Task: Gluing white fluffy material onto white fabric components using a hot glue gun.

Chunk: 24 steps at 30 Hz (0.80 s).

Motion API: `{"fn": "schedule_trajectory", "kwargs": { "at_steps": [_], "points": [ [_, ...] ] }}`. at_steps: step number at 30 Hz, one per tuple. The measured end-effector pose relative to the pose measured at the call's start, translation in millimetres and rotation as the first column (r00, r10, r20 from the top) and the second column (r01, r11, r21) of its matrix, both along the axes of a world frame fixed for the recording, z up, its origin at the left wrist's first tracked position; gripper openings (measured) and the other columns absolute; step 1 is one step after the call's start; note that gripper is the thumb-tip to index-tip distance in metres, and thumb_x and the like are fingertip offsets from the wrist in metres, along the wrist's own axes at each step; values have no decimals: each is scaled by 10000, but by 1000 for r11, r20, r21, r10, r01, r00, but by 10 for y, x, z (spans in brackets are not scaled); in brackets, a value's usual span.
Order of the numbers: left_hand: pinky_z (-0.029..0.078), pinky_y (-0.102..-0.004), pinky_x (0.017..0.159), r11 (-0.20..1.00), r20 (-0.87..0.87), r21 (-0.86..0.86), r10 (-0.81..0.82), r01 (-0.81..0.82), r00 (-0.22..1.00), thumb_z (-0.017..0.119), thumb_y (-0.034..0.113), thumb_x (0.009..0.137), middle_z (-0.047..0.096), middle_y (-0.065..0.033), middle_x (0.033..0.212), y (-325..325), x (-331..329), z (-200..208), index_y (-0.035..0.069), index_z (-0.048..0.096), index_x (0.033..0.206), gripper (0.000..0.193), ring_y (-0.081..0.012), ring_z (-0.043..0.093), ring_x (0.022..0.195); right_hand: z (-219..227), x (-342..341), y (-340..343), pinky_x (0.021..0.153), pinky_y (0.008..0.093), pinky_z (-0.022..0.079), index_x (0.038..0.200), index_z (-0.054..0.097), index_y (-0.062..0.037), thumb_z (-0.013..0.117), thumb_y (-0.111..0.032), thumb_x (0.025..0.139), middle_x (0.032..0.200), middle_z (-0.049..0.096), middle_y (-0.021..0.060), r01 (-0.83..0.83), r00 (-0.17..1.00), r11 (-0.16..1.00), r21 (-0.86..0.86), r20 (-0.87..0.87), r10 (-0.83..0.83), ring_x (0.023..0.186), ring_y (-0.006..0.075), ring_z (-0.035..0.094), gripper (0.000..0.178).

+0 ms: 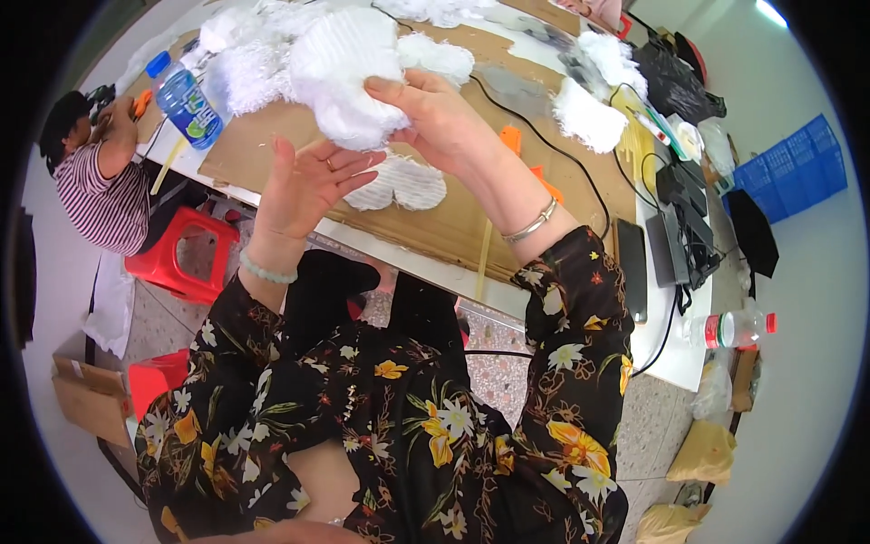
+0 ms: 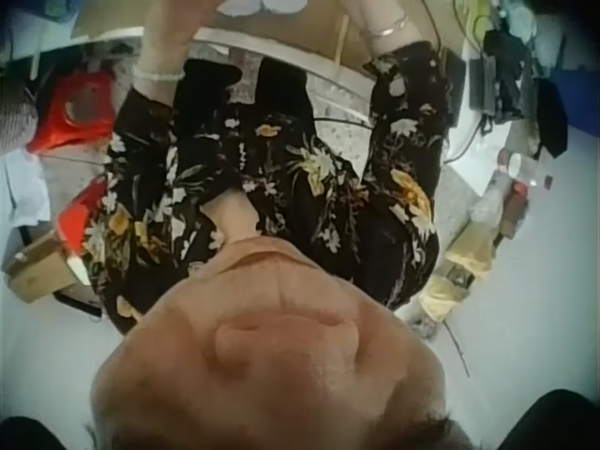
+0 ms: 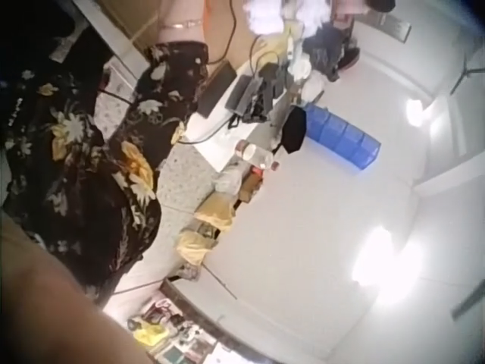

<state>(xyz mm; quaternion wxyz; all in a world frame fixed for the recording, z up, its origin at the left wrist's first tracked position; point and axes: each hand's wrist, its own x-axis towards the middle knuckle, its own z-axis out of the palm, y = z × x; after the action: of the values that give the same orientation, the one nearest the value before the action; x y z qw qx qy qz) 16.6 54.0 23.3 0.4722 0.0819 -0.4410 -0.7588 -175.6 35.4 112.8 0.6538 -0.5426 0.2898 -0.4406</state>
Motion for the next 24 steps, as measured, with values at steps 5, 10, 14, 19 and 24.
{"fn": "schedule_trajectory", "kwargs": {
  "at_steps": [5, 10, 14, 19, 24],
  "points": [
    [375, -442, 996, 948, -221, -71, 287, -309, 932, 454, 557, 882, 452, -145, 1310, 183, 22, 290, 4, 326, 1354, 739, -293, 444, 1208, -5, 259, -45, 729, 305, 510, 1167, 500, 34, 616, -261, 858, 1049, 602, 104, -129, 981, 991, 34, -142, 132, 920, 161, 603, 443],
    [446, -395, 926, 848, -106, 154, 525, -507, 845, 596, 279, 868, 518, -140, 1221, 136, 59, 189, -19, 408, 1281, 543, -265, 520, 1115, -48, 369, -56, 665, 308, 511, 1164, 496, 44, 613, -315, 844, 1022, 598, 106, -131, 888, 988, 84, -434, 155, 872, 172, 598, 495],
    [509, -341, 825, 751, -21, 304, 621, -586, 784, 644, 58, 807, 593, -121, 1087, -5, -28, 164, -29, 503, 1176, 404, -235, 595, 985, -212, 229, -172, 624, 238, 468, 1151, 528, 8, 674, -247, 805, 1015, 605, 76, 61, 751, 896, -440, -571, -332, 812, 130, 582, 454],
    [495, -320, 799, 681, -25, 231, 718, -695, 695, 687, 104, 793, 602, -110, 1068, 1, 11, 150, -22, 525, 1146, 408, -202, 594, 964, 31, 300, -18, 616, 212, 449, 1051, 604, -31, 692, -154, 790, 901, 621, 40, 43, 781, 752, -658, -447, -436, 739, 85, 558, 302],
    [490, -310, 795, 682, -39, 189, 724, -707, 688, 683, 110, 804, 605, -108, 1053, 42, -10, 137, -27, 530, 1131, 387, -182, 594, 933, 9, 504, 10, 625, 210, 449, 920, 643, -18, 654, -116, 818, 799, 622, 19, -106, 721, 735, -670, -560, -407, 705, 76, 557, 142]
  ]
}}
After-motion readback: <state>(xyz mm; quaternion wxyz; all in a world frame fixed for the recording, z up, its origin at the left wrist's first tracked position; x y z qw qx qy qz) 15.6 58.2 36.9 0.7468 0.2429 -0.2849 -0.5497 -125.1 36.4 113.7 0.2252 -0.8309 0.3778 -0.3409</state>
